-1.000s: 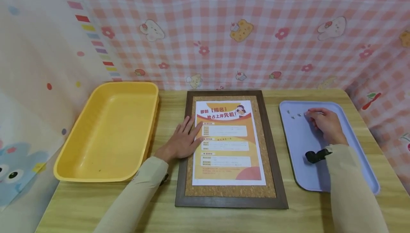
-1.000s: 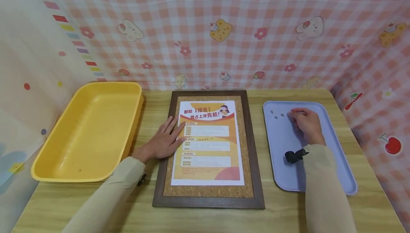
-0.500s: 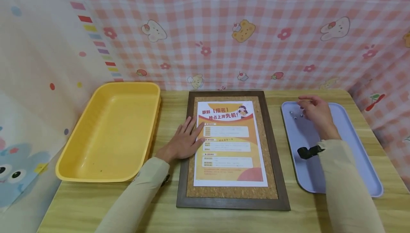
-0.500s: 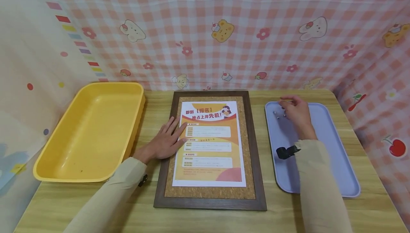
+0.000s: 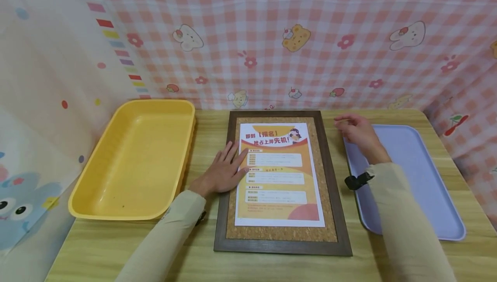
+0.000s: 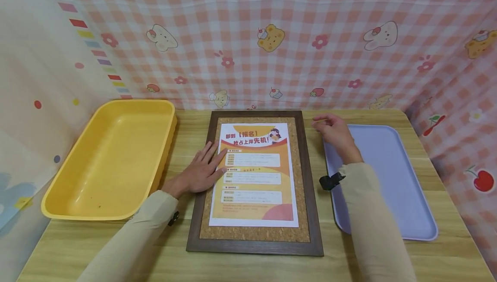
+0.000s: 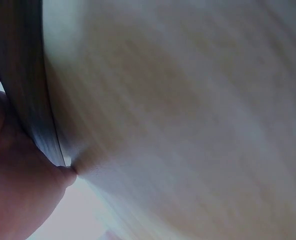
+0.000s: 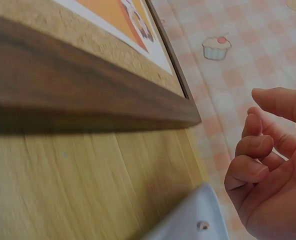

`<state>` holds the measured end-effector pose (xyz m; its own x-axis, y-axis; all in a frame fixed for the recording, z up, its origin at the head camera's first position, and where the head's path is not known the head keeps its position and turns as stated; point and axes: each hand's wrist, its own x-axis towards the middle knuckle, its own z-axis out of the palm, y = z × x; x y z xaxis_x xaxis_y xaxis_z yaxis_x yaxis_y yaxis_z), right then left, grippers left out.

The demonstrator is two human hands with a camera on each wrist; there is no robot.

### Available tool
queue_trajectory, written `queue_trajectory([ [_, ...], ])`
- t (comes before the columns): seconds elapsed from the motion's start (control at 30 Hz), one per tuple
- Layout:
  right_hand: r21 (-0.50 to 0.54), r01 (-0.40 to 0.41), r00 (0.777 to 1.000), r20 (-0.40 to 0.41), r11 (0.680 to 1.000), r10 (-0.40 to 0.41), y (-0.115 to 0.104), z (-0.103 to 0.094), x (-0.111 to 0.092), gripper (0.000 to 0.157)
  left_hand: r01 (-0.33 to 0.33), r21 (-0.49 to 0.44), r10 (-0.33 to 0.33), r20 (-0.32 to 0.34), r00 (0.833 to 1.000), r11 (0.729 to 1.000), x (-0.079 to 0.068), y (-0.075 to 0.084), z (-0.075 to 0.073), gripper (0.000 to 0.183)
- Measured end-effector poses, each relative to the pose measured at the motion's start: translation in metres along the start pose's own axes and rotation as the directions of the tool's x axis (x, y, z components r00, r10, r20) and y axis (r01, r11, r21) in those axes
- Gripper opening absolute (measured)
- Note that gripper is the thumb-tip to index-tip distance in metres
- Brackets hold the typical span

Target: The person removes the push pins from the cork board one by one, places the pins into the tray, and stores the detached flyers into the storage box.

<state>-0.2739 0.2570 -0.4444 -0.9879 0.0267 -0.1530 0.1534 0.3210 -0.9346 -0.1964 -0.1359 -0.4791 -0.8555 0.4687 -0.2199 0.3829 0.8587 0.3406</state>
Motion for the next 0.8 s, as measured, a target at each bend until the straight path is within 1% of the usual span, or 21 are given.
queue_trajectory([
  [0.13, 0.023, 0.029, 0.999, 0.039, 0.999, -0.030, -0.003, 0.009, 0.004, 0.036, -0.004, -0.003, 0.004, 0.001, 1.000, 1.000, 0.000, 0.001, 0.000, 0.060],
  [0.23, 0.011, 0.038, 0.998, 0.051, 0.999, -0.039, -0.007, 0.018, 0.007, 0.038, -0.002, -0.001, 0.002, -0.002, 1.000, 1.000, 0.000, 0.001, 0.001, 0.061],
  [0.3, -0.016, 0.032, 0.998, 0.057, 0.999, -0.031, -0.009, 0.024, 0.010, 0.041, 0.002, -0.003, -0.002, -0.002, 1.000, 1.000, 0.000, 0.000, 0.001, 0.060],
  [0.4, -0.054, 0.019, 0.997, 0.079, 0.998, -0.014, -0.011, 0.036, 0.014, 0.040, -0.003, -0.011, 0.003, -0.007, 1.000, 1.000, -0.001, -0.001, 0.000, 0.061],
  [0.6, -0.148, -0.019, 0.990, 0.135, 0.989, 0.039, -0.007, 0.054, 0.025, 0.030, -0.018, 0.007, 0.018, -0.003, 1.000, 1.000, -0.001, -0.002, 0.001, 0.061],
  [0.8, -0.197, -0.090, 0.987, 0.112, 0.976, 0.114, -0.005, 0.065, 0.035, 0.029, -0.018, 0.001, 0.018, -0.001, 1.000, 1.000, -0.001, -0.002, 0.000, 0.061],
])
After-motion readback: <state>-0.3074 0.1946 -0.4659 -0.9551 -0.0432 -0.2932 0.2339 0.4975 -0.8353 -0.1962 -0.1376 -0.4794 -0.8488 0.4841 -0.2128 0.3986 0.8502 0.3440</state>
